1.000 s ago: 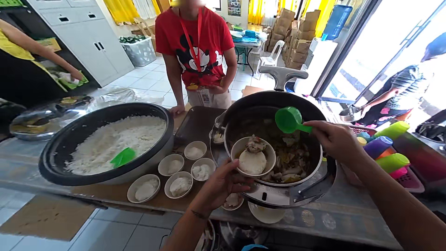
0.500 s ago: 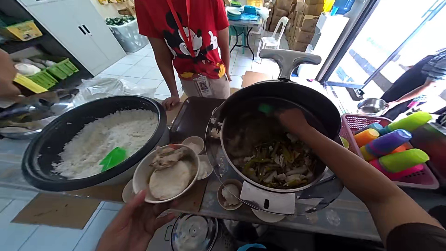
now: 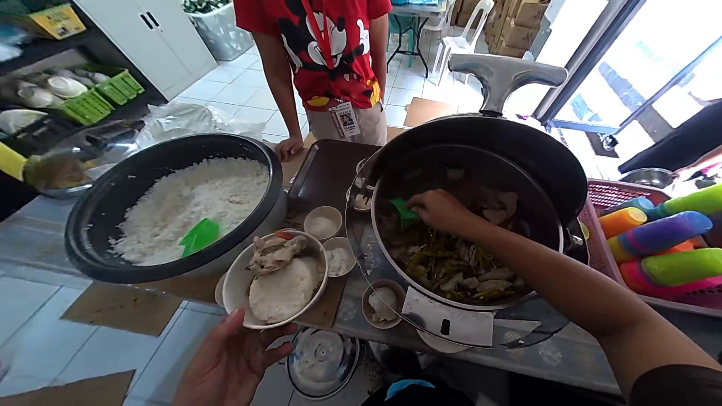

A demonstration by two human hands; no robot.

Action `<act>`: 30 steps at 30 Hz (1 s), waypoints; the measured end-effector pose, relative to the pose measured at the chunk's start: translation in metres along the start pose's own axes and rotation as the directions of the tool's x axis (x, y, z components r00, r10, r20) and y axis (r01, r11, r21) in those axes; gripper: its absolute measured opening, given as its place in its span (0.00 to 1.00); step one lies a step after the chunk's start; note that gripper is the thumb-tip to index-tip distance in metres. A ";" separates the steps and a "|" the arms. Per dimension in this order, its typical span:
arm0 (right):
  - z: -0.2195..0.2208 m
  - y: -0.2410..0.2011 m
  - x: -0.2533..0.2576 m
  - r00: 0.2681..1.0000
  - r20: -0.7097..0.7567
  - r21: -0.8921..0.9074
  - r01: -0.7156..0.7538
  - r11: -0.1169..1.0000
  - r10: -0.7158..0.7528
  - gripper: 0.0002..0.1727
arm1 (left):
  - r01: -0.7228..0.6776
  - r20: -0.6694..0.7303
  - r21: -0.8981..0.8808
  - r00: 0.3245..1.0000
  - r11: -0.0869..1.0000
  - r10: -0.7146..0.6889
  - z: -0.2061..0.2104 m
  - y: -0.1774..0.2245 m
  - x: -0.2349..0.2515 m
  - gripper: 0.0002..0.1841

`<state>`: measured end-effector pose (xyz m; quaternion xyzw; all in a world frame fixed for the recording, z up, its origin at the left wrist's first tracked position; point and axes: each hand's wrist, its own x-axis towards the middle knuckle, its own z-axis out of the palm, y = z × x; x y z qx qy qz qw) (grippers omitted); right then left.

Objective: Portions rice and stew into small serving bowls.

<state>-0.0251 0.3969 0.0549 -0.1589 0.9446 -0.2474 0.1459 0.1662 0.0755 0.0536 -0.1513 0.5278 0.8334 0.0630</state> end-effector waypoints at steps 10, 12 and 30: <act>-0.032 0.057 -0.069 0.985 -0.003 0.536 -0.146 0.832 0.174 0.15 | 0.011 0.018 0.010 1.000 1.000 -0.012 0.007 -0.004 -0.005 0.14; -0.036 0.064 -0.082 0.981 -0.037 0.566 -0.134 0.813 0.188 0.15 | 0.016 0.024 0.019 1.000 1.000 -0.016 0.012 -0.007 -0.003 0.14; -0.082 0.000 -0.173 0.889 -0.447 0.250 0.235 0.939 -0.103 0.14 | 0.241 0.214 -0.067 0.951 0.968 -0.222 0.154 -0.030 0.029 0.18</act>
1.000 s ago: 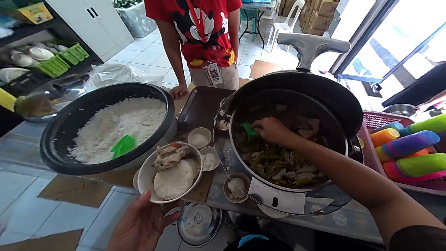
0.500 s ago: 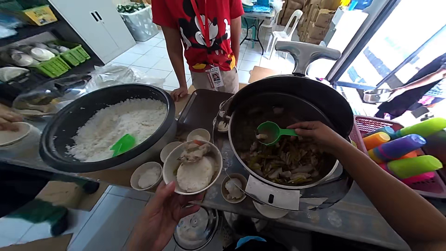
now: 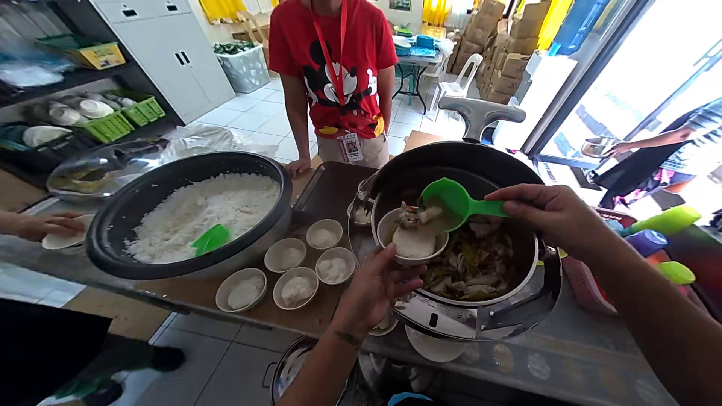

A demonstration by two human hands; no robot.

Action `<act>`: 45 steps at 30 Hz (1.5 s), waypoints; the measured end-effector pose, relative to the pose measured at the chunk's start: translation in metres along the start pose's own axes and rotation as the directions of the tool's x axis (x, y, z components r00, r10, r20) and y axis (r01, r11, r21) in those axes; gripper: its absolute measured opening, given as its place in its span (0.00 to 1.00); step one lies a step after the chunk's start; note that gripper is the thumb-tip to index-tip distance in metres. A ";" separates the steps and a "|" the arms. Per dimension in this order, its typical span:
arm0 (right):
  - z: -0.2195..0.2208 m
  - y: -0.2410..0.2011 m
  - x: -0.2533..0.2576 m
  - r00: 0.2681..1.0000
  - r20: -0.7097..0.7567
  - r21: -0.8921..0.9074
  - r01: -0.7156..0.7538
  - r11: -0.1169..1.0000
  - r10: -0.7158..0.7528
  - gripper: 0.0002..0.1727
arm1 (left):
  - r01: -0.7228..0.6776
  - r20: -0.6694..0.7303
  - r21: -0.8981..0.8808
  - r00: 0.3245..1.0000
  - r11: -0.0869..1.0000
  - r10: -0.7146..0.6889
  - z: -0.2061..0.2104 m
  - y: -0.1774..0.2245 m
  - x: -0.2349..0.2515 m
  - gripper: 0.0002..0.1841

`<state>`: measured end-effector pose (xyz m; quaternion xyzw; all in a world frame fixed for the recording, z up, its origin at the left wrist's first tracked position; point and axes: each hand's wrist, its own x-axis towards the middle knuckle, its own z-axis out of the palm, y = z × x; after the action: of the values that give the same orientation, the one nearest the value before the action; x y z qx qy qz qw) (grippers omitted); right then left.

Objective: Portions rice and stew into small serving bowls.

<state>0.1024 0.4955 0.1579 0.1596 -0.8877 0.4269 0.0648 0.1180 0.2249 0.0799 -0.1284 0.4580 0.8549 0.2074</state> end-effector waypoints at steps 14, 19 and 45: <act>0.014 0.002 -0.025 0.758 0.010 -0.747 0.439 0.499 -0.652 0.20 | 0.017 0.041 0.020 0.999 1.000 -0.018 0.008 0.003 0.004 0.19; 0.014 0.010 -0.024 0.732 -0.082 -0.773 0.382 0.507 -0.676 0.19 | 0.000 0.085 0.049 0.996 0.999 -0.004 0.002 0.005 0.006 0.19; 0.032 0.068 -0.120 0.934 -0.357 -0.326 -0.147 0.934 0.022 0.19 | -0.212 -0.359 0.171 0.896 0.962 0.261 -0.146 0.140 0.168 0.21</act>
<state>0.1927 0.5377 0.0576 0.0290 -0.9297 0.2871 0.2288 -0.0913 0.0731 0.0330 -0.2204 0.5553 0.8017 0.0173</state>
